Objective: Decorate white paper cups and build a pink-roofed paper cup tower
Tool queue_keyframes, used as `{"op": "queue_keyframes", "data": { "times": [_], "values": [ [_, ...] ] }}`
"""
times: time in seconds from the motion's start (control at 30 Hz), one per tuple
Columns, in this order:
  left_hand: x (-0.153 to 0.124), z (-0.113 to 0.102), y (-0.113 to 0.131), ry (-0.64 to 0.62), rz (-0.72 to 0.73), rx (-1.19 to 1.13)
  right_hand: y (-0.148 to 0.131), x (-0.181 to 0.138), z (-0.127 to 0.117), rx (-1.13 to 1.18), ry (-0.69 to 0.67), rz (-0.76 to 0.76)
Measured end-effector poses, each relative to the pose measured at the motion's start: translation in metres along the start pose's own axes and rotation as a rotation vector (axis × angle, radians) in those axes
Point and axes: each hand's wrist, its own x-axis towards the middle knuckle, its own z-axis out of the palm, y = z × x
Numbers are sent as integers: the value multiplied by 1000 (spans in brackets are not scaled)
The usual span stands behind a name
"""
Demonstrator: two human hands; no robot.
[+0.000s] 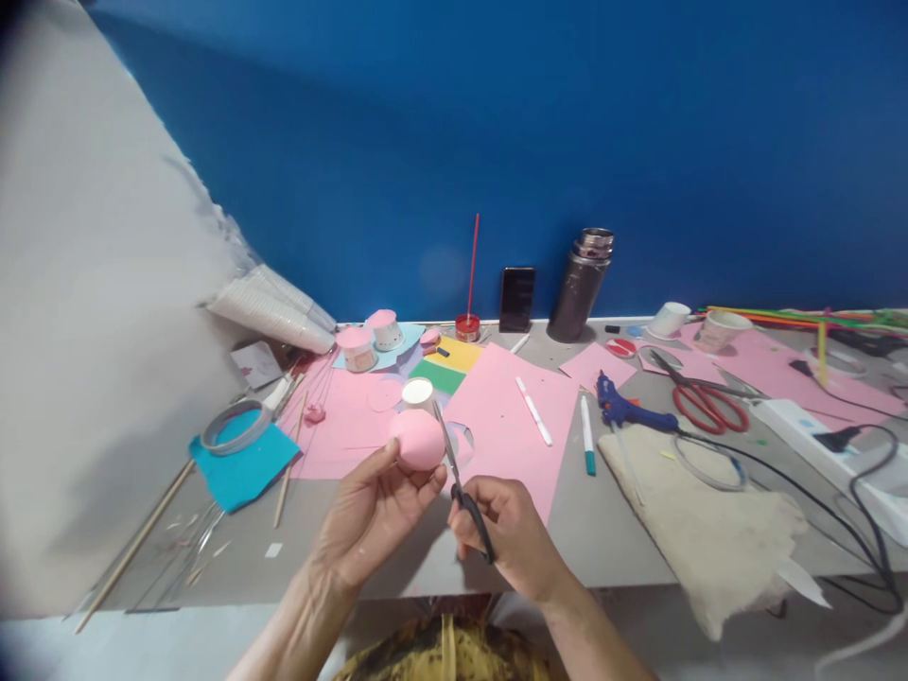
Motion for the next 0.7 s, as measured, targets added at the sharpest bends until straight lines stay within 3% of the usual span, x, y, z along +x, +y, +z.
{"op": "queue_keyframes", "data": {
  "times": [0.4, 0.6, 0.7],
  "values": [
    [0, -3, 5, -34, 15, 66, 7, 2, 3, 104, 58, 73],
    [3, -11, 1, -202, 61, 310, -1, 8, -7, 144, 296, -15],
    [5, -13, -1, -274, 63, 441, -9, 13, -10, 236, 335, -59]
  ]
}}
